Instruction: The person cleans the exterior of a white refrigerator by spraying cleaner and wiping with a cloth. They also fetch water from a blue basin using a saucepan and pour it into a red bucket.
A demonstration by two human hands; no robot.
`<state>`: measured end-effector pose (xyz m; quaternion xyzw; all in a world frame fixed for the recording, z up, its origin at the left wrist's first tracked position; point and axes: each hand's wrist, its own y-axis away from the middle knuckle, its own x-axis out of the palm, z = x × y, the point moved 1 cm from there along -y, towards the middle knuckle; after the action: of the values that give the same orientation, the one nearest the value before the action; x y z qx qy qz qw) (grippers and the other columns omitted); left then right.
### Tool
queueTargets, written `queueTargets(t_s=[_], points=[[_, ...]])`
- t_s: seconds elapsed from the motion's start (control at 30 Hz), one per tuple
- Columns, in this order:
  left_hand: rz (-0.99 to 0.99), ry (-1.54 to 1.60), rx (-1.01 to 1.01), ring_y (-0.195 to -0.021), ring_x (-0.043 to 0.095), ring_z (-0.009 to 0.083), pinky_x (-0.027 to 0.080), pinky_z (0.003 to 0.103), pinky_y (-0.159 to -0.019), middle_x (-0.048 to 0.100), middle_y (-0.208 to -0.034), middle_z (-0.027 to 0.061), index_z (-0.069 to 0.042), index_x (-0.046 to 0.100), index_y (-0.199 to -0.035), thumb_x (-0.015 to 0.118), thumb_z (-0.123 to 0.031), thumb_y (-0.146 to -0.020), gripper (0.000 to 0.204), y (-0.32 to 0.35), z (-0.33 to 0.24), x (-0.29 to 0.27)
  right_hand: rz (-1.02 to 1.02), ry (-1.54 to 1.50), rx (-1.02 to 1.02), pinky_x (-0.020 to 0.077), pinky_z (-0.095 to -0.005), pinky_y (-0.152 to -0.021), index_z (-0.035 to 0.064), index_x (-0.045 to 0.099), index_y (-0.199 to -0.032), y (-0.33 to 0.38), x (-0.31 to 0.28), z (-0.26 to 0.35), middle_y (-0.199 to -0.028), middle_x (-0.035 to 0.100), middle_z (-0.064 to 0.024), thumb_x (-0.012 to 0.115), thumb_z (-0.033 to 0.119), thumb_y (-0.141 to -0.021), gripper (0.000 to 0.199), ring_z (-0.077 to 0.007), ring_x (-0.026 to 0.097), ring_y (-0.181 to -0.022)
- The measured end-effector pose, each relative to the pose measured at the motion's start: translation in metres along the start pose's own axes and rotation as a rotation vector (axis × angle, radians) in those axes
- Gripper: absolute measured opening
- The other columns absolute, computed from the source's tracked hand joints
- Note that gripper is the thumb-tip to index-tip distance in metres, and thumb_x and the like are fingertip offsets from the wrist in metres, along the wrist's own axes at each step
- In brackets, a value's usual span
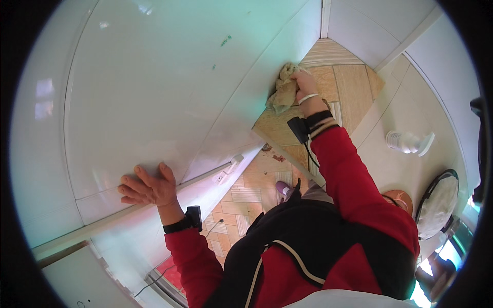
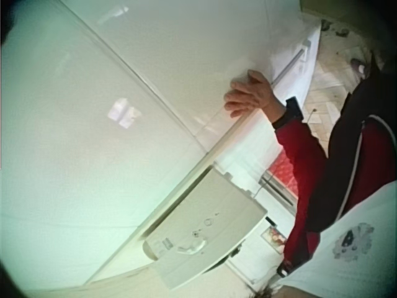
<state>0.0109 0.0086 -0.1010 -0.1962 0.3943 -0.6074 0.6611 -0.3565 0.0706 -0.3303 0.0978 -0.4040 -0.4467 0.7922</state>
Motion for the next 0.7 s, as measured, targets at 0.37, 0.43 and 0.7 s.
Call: queueTargets(t_s=[0.37,0.43,0.7], points=[[-0.035,0.015,0.033,-0.124,0.021,0.0369,0.016,0.054,-0.094,0.027,-0.134,0.0175,-0.009,0.038,-0.124,0.046,-0.044,-0.081,0.056,-0.003,-0.003,-0.004,0.227,-0.272,-0.134,0.0486,-0.0298,-0.068,-0.003,0.052,-0.106,0.042,0.045,0.041,-0.098,0.056,-0.0091,0.058,0.013,-0.08,0.031,-0.0184,0.056,-0.083],[-0.019,-0.005,0.023,-0.124,0.021,0.037,0.017,0.055,-0.093,0.027,-0.134,0.0176,-0.009,0.038,-0.124,0.047,-0.043,-0.081,0.055,-0.002,-0.004,-0.004,0.187,-0.194,-0.126,0.0481,-0.0288,-0.065,-0.0031,0.053,-0.104,0.038,0.049,0.04,-0.094,0.057,-0.0086,0.061,0.016,-0.079,0.033,-0.0175,0.056,-0.08],[-0.023,0.067,0.024,-0.129,0.016,0.0402,0.001,0.054,-0.103,0.029,-0.134,0.0196,-0.007,0.043,-0.122,0.042,-0.043,-0.084,0.052,-0.001,-0.003,-0.003,-0.039,0.785,-0.627,0.0473,-0.0272,-0.059,-0.0022,0.061,-0.091,0.062,0.036,0.059,-0.071,0.062,-0.0074,0.066,0.019,-0.07,0.03,-0.0176,0.057,-0.063]])
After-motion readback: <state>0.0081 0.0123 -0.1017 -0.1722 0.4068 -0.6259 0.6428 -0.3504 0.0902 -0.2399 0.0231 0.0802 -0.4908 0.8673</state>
